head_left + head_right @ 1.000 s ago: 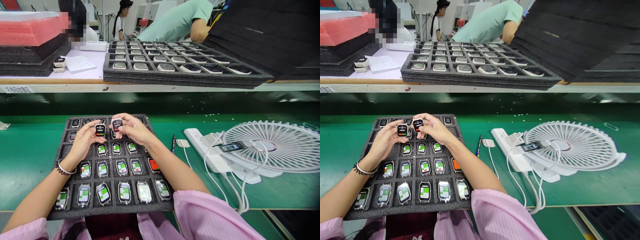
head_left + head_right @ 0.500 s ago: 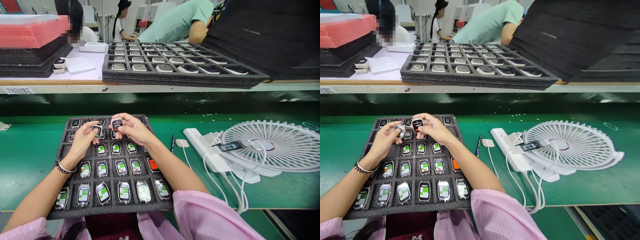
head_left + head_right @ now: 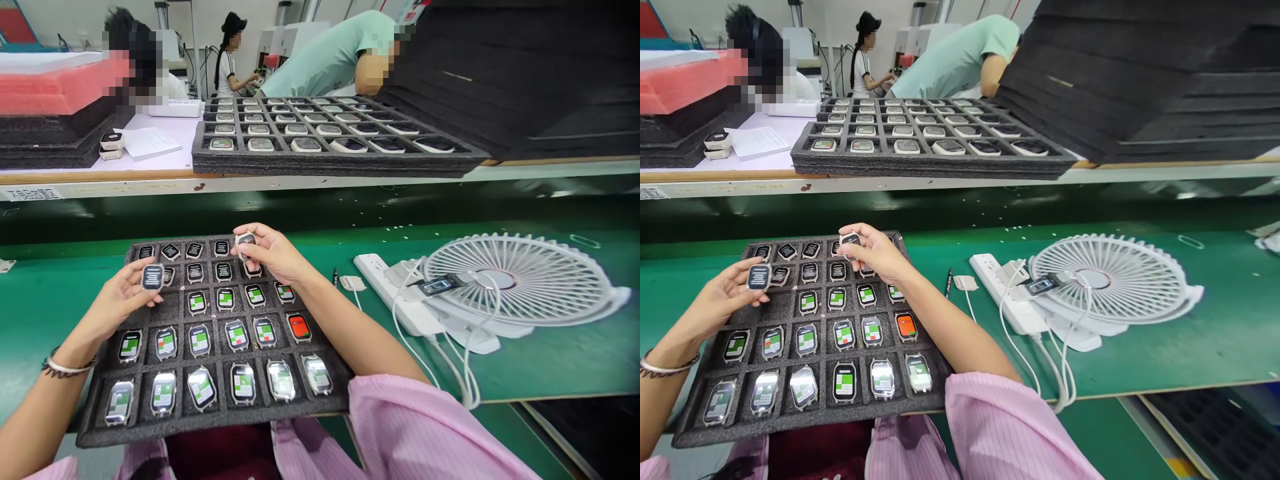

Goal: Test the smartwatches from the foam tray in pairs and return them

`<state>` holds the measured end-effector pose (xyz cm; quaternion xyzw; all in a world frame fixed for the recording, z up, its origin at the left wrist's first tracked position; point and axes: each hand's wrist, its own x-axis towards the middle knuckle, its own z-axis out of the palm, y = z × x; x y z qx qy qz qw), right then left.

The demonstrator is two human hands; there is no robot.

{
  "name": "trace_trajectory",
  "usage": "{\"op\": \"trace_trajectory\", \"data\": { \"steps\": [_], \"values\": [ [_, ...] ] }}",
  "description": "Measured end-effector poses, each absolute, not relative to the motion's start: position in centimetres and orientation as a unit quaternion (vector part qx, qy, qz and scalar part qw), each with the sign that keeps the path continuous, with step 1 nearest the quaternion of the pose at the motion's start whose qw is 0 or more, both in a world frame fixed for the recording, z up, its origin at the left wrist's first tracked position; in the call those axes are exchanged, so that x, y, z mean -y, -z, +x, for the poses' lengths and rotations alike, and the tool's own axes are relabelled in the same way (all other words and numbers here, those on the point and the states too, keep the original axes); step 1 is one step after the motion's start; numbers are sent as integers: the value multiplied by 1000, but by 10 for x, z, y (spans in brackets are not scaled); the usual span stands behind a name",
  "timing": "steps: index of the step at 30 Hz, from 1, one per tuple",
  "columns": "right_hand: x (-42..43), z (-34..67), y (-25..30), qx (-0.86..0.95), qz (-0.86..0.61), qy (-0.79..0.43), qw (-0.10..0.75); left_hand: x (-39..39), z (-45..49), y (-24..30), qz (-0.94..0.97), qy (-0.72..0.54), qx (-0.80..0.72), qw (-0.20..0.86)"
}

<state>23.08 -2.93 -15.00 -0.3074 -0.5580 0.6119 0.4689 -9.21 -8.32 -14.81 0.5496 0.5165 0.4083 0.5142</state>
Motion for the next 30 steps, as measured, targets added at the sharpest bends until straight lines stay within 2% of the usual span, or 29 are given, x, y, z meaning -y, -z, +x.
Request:
{"op": "trace_trajectory", "data": {
  "steps": [6, 12, 16, 21, 24, 28, 30],
  "values": [
    [34, 273, 161, 531, -329, -626, 467, 101, -150, 173, 650, -301, -606, 345],
    [32, 310, 186, 561, -355, -610, 433, 104, -168, 188, 734, -187, -605, 245],
    [24, 324, 206, 633, -420, -524, 384, 101, -168, 183, 802, -119, -560, 171],
    [12, 333, 214, 790, -486, -267, 261, 96, -164, 166, 817, -61, -564, 106],
    [10, 334, 205, 834, -478, -227, 157, 90, -148, 156, 829, -74, -547, 86],
    [21, 316, 175, 846, -516, -131, -7, 85, -103, 154, 876, -93, -455, 129],
    [33, 295, 159, 840, -537, -68, -35, 83, -78, 156, 891, -68, -432, 122]
  ]
}}
